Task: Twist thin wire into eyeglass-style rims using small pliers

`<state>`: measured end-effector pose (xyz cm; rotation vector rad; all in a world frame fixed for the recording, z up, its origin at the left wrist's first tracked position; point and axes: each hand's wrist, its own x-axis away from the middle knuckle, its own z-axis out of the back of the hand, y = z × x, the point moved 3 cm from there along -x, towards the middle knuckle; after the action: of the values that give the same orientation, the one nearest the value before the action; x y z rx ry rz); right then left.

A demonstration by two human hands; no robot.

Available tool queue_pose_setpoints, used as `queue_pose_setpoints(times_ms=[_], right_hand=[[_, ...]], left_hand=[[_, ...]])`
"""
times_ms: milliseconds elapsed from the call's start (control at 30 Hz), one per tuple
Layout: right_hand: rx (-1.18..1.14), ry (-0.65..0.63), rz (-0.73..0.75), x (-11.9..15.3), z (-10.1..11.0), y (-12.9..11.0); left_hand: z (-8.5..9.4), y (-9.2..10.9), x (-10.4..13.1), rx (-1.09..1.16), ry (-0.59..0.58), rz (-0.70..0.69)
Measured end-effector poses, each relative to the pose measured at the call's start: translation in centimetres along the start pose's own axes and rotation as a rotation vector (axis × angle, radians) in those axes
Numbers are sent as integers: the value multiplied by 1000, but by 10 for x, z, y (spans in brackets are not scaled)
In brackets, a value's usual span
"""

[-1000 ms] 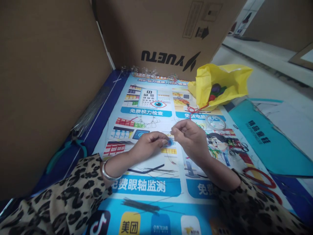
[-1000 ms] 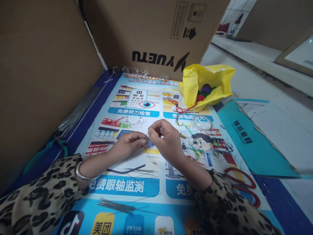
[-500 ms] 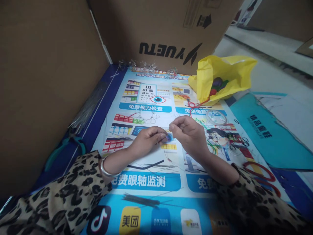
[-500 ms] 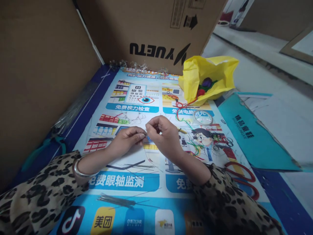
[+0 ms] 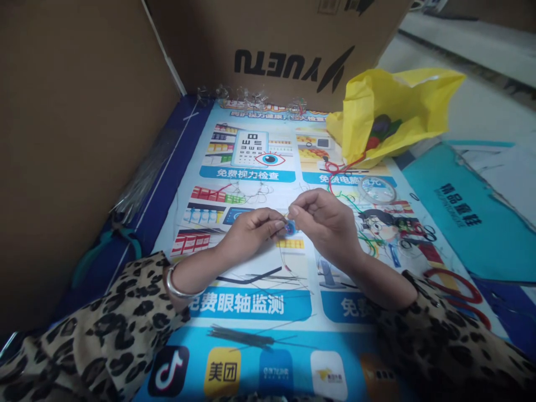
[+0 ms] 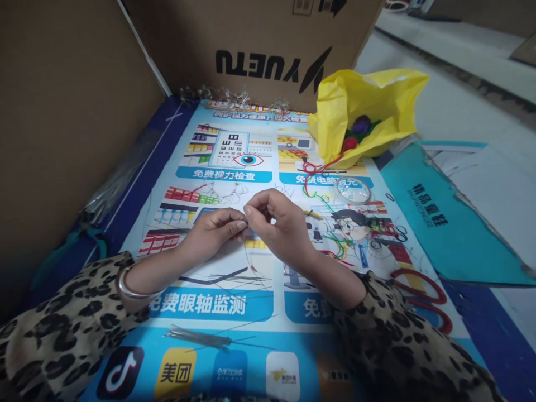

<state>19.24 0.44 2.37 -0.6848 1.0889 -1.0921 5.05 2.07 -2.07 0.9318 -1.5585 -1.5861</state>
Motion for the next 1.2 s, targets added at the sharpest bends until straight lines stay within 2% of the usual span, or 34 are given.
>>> queue_pose_setpoints(times_ms=[1200], right_hand=[[-47,-30,24,1,-2,1]], left_hand=[[0,-1,0,25,-4,-40]])
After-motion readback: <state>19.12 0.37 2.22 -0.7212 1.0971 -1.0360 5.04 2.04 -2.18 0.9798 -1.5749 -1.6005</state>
